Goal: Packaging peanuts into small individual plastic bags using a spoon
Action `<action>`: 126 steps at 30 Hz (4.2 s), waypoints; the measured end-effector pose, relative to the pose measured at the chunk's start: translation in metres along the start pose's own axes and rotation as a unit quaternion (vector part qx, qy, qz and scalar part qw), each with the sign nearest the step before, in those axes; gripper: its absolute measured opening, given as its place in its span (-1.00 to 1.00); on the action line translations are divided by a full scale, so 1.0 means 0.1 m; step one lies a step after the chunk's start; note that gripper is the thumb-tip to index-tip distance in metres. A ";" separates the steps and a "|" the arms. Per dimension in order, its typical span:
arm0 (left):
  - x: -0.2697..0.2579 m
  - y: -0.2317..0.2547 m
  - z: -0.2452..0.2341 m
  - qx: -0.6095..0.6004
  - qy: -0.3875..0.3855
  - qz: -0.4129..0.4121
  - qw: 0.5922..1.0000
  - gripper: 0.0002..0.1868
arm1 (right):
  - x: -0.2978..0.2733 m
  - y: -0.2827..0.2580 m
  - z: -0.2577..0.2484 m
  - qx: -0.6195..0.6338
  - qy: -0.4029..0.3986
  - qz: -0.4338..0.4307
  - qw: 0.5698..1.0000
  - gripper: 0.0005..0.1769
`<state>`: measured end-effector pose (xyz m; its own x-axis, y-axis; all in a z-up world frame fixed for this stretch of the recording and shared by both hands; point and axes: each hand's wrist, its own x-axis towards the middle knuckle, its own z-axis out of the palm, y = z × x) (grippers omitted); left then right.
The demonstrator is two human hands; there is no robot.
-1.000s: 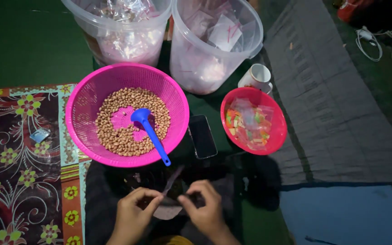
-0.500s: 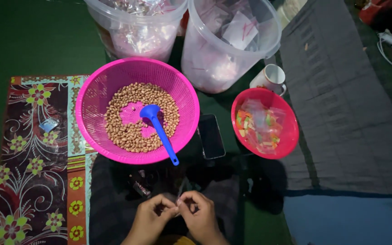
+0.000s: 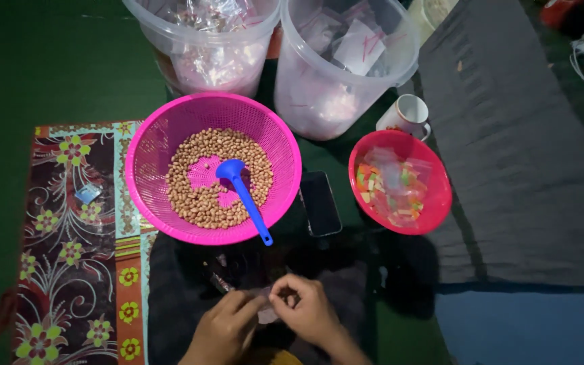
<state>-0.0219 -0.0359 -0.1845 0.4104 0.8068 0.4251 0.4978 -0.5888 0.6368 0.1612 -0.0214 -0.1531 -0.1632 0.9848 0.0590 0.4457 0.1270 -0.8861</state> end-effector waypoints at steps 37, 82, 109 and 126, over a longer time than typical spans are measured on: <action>0.09 0.16 -1.14 0.048 0.113 -0.017 0.992 -0.86 | 1.20 -0.55 -0.15 -0.148 0.007 -0.419 0.896 -0.82; 1.18 -1.08 -0.89 0.190 0.042 -0.036 0.980 -0.96 | 1.06 -0.60 -0.35 -0.010 0.140 -0.456 0.879 -0.82; 0.75 0.47 -1.07 -0.023 0.111 0.112 0.987 -0.84 | 0.46 -0.99 -0.36 -0.072 -0.045 -0.295 0.952 -0.68; 0.59 0.43 -0.94 -0.127 0.114 -0.047 0.984 -0.79 | 0.37 -0.90 -0.22 0.046 0.001 -0.284 0.958 -0.88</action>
<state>-0.0478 -0.0089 -0.0717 0.1745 0.8646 0.4712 0.3057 -0.5025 0.8087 0.1345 0.0064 -0.0608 -0.3546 0.7602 0.5444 0.2064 0.6315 -0.7474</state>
